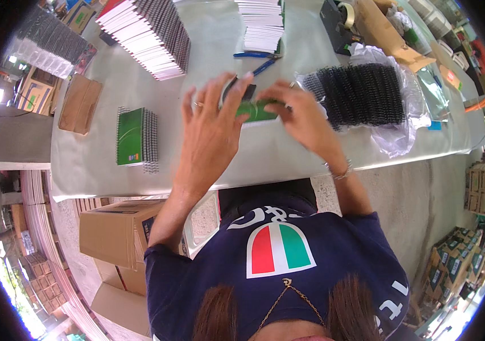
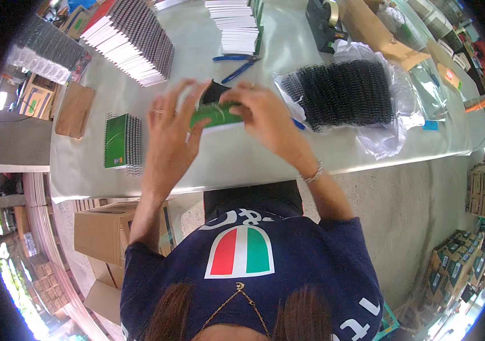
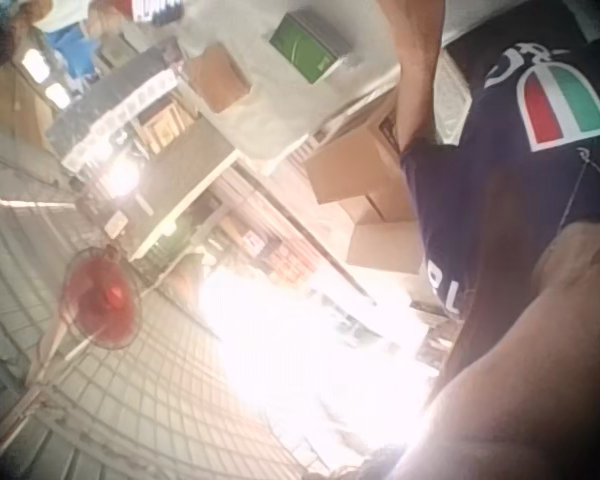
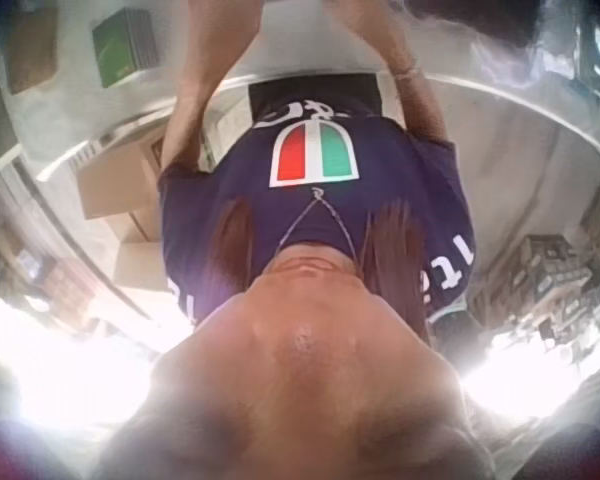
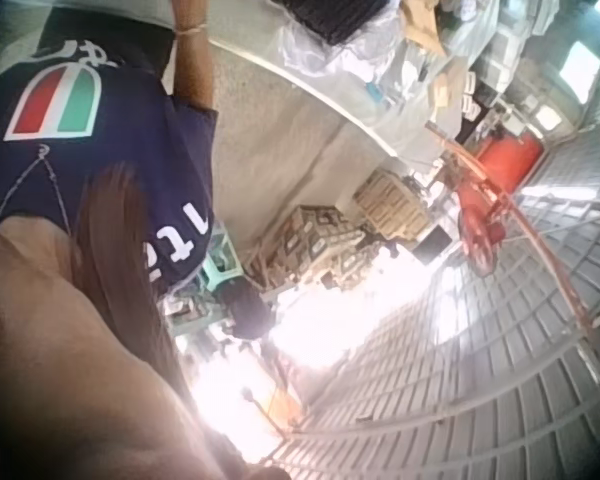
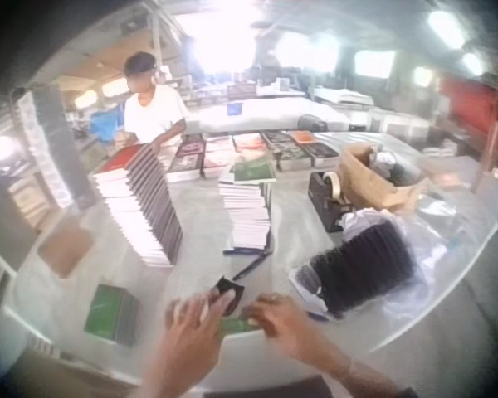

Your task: The person assembles spiral-bound notebooks by inserting a metal coil into the punched holes, using a black plastic guide to align the coil and pliers to crimp the ends. The person repeatedly picks up notebooks and coils, inserts the coil, and secures it before stacking the finished notebook.

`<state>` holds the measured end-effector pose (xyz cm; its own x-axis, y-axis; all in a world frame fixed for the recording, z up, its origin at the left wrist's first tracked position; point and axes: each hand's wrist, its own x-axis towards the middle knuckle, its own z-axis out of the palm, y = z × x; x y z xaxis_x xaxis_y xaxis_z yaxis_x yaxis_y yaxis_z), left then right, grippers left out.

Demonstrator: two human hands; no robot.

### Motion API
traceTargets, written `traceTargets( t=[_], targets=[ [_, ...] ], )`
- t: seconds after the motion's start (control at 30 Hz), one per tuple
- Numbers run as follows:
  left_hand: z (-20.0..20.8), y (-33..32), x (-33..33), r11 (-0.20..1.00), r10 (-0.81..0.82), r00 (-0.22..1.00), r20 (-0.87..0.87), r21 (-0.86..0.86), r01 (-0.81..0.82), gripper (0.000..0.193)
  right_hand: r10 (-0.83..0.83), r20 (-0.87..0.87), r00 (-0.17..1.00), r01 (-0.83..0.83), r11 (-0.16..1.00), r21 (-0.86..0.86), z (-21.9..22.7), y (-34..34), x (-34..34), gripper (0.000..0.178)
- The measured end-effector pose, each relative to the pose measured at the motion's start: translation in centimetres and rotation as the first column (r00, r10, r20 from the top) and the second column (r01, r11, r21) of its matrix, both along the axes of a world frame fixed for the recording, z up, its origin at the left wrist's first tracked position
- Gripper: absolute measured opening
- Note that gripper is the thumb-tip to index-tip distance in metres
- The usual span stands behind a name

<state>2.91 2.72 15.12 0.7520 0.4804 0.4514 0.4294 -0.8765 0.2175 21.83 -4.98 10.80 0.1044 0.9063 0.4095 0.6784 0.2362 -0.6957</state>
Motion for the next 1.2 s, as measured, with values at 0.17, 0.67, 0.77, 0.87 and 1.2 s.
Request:
traceTargets(
  t=[0.17, 0.67, 0.77, 0.87, 1.2],
  targets=[
    [-7.8, -0.3, -0.1, 0.979, -0.037, 0.987, -0.153, -0.202, 0.005, 0.049, -0.087, -0.180, 0.980, 0.064, 0.990, -0.129, -6.3, -2.0, -1.7, 0.039],
    [-9.2, -1.7, -0.2, 0.986, 0.101, 0.993, -0.062, -0.125, -0.109, 0.029, -0.860, 0.411, 0.302, 0.885, 0.413, 0.213, -7.3, -11.5, 12.8, 0.035],
    [-9.7, -2.8, 0.8, 0.984, 0.152, 0.988, 0.007, -0.094, -0.151, 0.041, -0.825, 0.401, 0.399, 0.856, 0.492, 0.160, -7.6, -11.5, 12.1, 0.035],
    [-10.3, -3.5, 1.8, 0.964, 0.235, 0.970, 0.069, -0.143, -0.223, 0.055, -0.869, 0.267, 0.417, 0.894, 0.445, 0.051, -7.1, -11.6, 12.0, 0.032],
    [-11.7, -3.0, 2.9, 0.958, 0.269, 0.941, 0.206, -0.161, -0.238, 0.050, -0.854, 0.373, 0.362, 0.895, 0.431, 0.117, -6.6, -11.8, 13.4, 0.022]
  ],
)
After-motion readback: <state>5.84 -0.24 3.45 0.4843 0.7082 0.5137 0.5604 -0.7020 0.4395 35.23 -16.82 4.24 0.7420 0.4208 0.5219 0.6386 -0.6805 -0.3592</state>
